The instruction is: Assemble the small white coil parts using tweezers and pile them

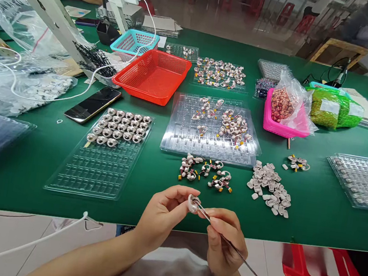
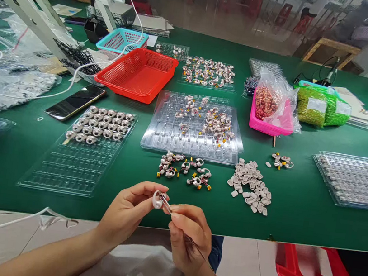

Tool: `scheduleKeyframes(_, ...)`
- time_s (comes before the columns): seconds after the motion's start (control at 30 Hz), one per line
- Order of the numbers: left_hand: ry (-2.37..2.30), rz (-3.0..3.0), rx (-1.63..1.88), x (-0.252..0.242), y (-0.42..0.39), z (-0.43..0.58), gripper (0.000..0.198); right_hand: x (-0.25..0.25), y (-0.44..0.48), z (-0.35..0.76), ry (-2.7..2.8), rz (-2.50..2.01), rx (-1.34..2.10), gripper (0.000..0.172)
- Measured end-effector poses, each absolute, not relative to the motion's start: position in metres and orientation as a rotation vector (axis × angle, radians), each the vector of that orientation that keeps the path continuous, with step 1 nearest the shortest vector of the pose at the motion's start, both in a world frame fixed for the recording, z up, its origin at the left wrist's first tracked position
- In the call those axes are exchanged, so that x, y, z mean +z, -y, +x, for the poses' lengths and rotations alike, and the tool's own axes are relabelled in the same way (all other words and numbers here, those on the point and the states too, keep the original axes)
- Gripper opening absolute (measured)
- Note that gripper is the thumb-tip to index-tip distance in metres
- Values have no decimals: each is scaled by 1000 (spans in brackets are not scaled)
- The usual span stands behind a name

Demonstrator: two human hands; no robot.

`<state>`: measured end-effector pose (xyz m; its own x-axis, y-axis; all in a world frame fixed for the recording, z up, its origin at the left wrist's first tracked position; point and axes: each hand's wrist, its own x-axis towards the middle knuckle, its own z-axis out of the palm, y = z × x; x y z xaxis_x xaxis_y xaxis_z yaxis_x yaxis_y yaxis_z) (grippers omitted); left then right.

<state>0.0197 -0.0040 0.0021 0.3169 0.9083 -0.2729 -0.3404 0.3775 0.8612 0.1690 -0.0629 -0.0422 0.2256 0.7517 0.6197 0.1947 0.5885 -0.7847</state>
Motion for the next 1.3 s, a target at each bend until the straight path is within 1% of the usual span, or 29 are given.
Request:
scheduleKeyframes(0.17, -870, 793, 938, 2, 4, 20, 17, -43, 61, 166, 1296, -917, 439, 32)
scheduleKeyframes(0.27, -876, 801, 931, 1, 5, 19, 17, -46, 63, 165, 1308, -966, 362, 33)
scheduleKeyframes(0.6, -881, 835, 976, 3, 3, 23, 9, -41, 68, 162, 1477, -1023, 121, 44)
scheduleKeyframes(0.73, -912, 943, 1022, 1, 4, 23, 13, -33, 68, 162, 1532, -1040, 112, 50)
scheduleKeyframes(0.87, -960, 1189, 1088, -2, 4, 20, 20, -25, 67, 166, 1609, -1051, 107, 53)
scheduleKeyframes(1.1, -989, 1562, 1193, -7, 3, 16, 29, -6, 64, 167, 1617, -1134, 190, 49)
scheduleKeyframes(1.3, -970, 1831, 1271, -10, 1, 15, 33, -3, 60, 159, 1583, -1218, 129, 41)
